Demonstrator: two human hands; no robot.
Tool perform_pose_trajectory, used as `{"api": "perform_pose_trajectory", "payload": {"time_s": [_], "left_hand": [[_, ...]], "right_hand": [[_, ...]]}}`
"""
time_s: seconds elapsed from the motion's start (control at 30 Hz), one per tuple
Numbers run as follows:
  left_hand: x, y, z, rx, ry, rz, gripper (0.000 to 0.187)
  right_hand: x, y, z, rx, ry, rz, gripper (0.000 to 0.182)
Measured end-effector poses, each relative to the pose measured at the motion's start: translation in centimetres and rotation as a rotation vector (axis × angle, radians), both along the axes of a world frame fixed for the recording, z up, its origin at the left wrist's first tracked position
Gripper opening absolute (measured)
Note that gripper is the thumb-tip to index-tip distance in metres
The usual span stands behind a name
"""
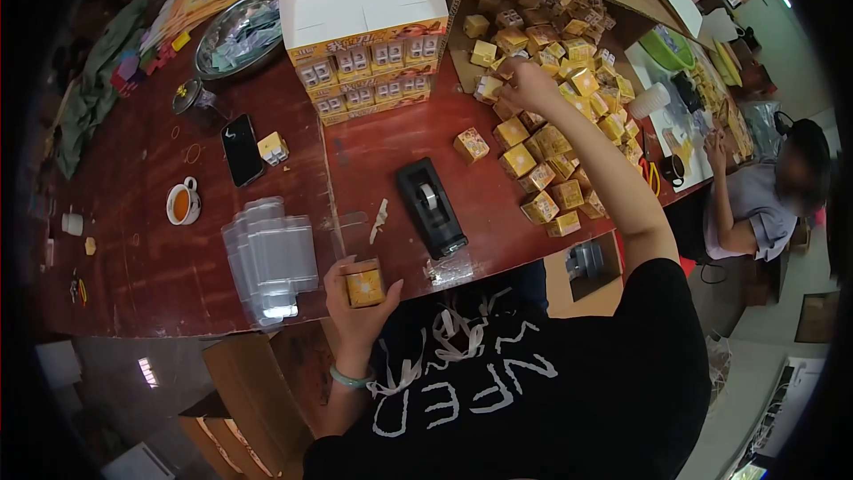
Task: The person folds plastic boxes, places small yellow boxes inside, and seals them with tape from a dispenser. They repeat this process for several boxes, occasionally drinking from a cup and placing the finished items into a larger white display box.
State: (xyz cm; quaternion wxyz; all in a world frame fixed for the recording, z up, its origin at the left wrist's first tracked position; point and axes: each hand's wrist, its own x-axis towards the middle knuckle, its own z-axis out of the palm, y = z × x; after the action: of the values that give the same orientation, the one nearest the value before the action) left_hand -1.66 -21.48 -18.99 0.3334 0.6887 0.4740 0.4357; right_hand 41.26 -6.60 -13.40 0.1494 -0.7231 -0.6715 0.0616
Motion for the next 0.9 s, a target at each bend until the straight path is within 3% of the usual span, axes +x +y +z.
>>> {"api": "perform_pose_trajectory", "payload": {"time_s": [0.1,0.2,0.33,0.43,0.6,0.73,0.77,0.9], "left_hand": [[0.9,0.0,0.5,0.027,-0.030,0.005,0.080],[1.0,-0.6,0.8,0.079,-0.016,0.034,0.081],[0.5,-1.8,1.2,0.033,0.028,0.052,0.080],[1.0,-2.2,0.4,0.054,0.027,0.015,0.078],[3.2,-3.1,2.1,0.129,0.006,-0.087,0.076],[4.3,-4.4,3.0,0.198,0.015,-0.115,0.075],[4.4,-4.9,3.1,0.201,0.036,-0.110,0.075],[4.6,-6.1,3.1,0.200,0.011,-0.109,0.074]], "right_hand": [[0.9,1.4,-2.6,-0.013,-0.168,0.194,0.059],[-0.5,2.9,-4.9,-0.072,-0.288,0.153,0.059],[-2.5,-1.4,-2.6,0.219,0.233,0.273,0.062],[-4.5,-7.4,-0.3,0.136,0.481,0.279,0.065],[-6.7,-15.7,-1.1,0.122,0.480,0.279,0.065],[-7.6,-19.0,-3.0,0.330,0.513,0.342,0.054],[-8.3,-20.1,-3.5,0.201,0.844,0.215,0.050],[-8.3,-20.9,-5.2,0.079,1.240,0.335,0.052]]}}
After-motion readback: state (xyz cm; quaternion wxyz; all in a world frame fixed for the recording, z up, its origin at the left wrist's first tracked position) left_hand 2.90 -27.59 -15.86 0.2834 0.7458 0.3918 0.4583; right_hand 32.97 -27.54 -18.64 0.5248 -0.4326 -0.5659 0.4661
